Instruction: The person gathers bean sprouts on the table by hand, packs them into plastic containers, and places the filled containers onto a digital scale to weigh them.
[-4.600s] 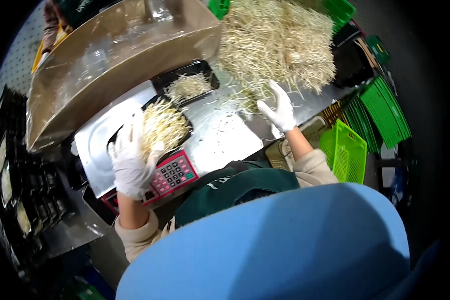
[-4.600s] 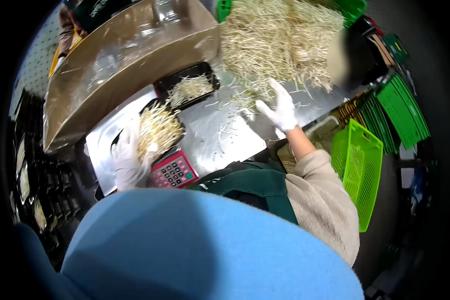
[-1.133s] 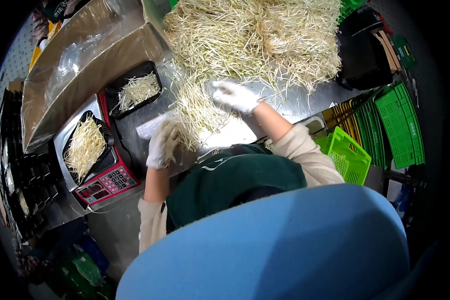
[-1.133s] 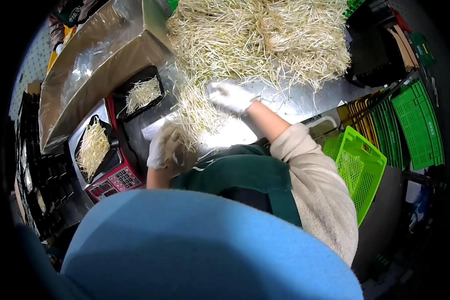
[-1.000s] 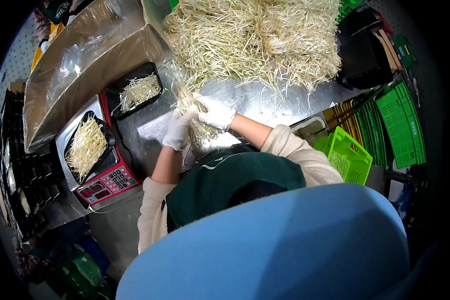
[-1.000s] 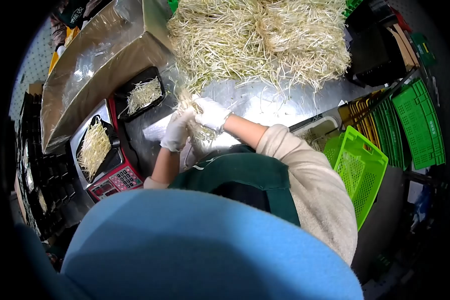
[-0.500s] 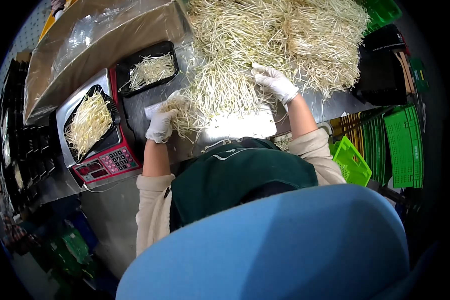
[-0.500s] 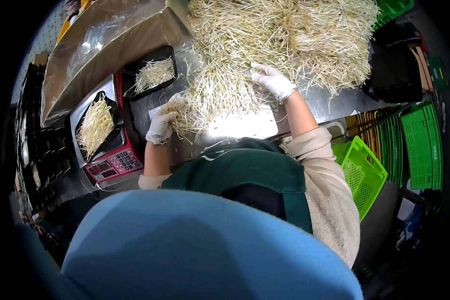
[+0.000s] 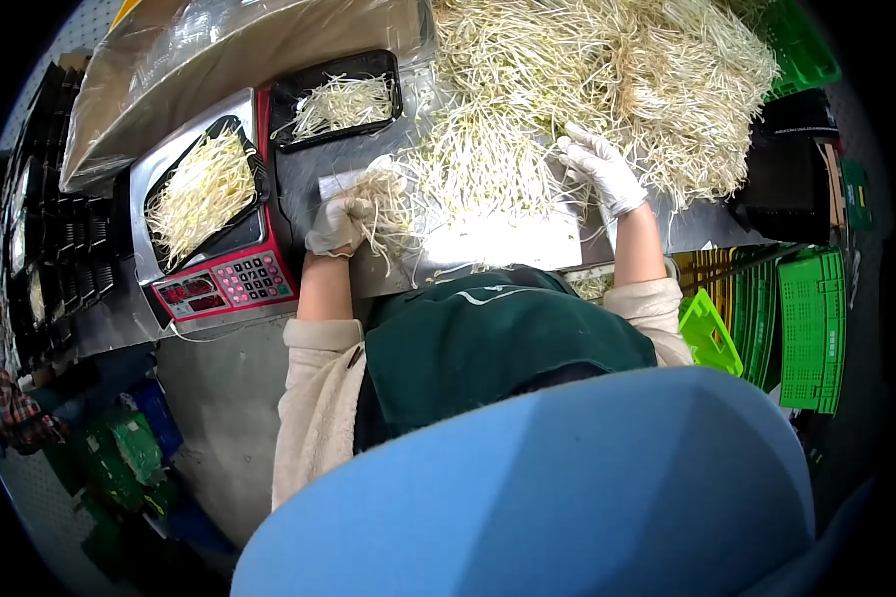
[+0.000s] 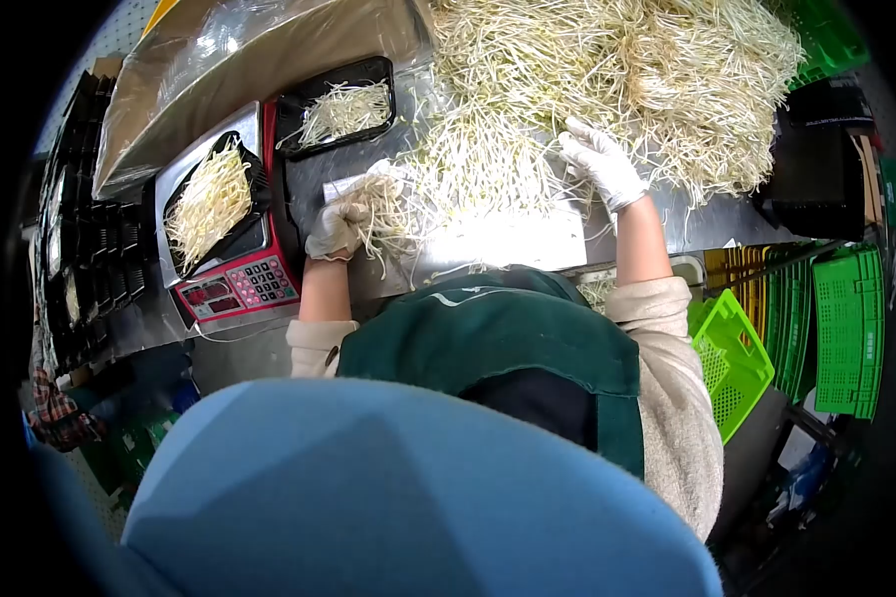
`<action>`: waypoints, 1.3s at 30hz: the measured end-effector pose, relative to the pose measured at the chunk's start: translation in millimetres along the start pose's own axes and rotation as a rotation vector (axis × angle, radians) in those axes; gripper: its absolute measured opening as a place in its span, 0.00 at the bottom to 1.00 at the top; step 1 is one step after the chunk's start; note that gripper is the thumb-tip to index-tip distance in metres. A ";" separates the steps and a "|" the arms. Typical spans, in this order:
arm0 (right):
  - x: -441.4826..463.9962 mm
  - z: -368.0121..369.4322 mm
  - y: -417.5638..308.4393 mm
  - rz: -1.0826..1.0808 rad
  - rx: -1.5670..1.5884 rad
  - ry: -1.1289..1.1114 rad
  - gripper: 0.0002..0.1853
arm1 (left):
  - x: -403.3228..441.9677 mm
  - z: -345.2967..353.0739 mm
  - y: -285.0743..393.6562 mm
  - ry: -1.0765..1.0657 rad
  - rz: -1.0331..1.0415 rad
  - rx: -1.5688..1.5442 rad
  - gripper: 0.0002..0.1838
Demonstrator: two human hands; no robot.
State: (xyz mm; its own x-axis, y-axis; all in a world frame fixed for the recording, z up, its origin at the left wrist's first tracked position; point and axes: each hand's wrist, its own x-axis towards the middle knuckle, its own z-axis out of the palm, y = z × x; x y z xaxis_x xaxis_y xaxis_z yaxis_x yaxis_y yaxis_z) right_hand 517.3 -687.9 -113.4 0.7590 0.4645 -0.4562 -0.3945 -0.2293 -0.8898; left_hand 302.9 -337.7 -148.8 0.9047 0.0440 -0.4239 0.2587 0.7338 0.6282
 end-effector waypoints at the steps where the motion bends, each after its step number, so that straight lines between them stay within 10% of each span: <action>1: -0.1 0.7 1.0 -0.017 -0.034 -0.017 0.28 | 3.1 -0.2 -1.5 -0.002 -0.001 -0.023 0.38; 11: 2.5 22.3 24.5 -0.101 -0.256 0.031 0.31 | 19.8 -25.8 -14.3 -0.007 0.112 0.049 0.31; 18: -27.9 123.1 19.0 -0.618 -1.162 0.289 0.51 | 47.3 97.6 -48.8 0.516 0.679 1.750 0.39; 25: -10.4 53.5 -20.0 -0.250 0.212 -0.338 0.34 | 46.9 52.3 -4.5 -0.089 0.322 0.371 0.29; 35: 17.0 73.2 -16.7 -0.248 -0.692 -0.076 0.56 | 6.9 23.6 1.1 0.164 0.093 0.483 0.34; 37: -4.6 112.9 -17.8 -0.395 -0.883 -0.017 0.63 | 15.8 20.4 -15.4 -0.097 0.018 0.325 0.31; 39: -16.6 155.3 -0.4 -0.671 -1.134 0.077 0.58 | 47.0 11.4 -47.2 -0.236 0.296 0.994 0.28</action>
State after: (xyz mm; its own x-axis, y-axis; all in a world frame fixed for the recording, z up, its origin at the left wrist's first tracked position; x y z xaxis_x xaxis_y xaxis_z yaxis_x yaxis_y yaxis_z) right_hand 424.5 -562.6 -104.1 0.6776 0.7274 0.1081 0.6891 -0.5767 -0.4388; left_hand 337.0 -378.0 -191.0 0.9921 -0.0806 -0.0964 0.0813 -0.1726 0.9816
